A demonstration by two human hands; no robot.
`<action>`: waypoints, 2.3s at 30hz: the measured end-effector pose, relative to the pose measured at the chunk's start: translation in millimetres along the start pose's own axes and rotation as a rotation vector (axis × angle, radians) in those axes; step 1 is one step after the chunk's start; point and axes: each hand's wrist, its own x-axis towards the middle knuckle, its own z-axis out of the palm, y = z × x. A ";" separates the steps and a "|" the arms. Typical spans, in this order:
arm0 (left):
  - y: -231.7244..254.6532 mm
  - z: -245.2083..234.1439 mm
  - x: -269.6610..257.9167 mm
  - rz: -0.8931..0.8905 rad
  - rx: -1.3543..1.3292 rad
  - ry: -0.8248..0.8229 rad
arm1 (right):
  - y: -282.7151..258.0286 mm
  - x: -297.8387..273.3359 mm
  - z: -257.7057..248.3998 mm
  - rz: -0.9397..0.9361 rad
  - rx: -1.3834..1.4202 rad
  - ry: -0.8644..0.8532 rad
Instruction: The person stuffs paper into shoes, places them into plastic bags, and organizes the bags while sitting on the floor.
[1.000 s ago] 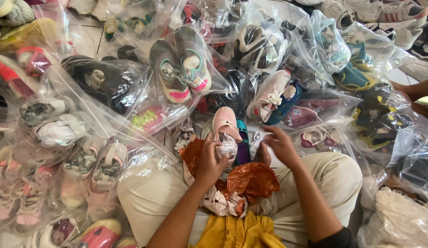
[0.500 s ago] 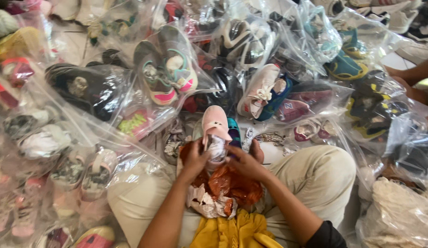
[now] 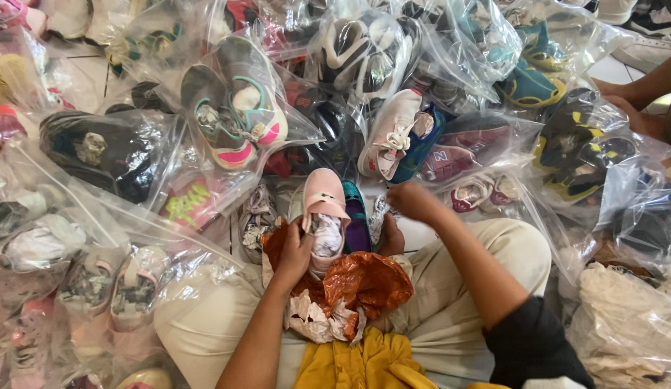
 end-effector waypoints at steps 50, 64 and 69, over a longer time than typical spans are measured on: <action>-23.4 -5.2 6.5 0.088 -0.025 0.026 | -198.8 -67.5 31.3 -0.489 -0.273 0.538; -18.5 -3.2 13.2 -0.007 0.141 0.106 | -188.4 -41.2 29.4 -0.200 -0.204 0.255; -5.0 -6.3 1.2 -0.020 0.161 0.120 | -184.7 -39.4 27.2 -0.359 -0.381 0.089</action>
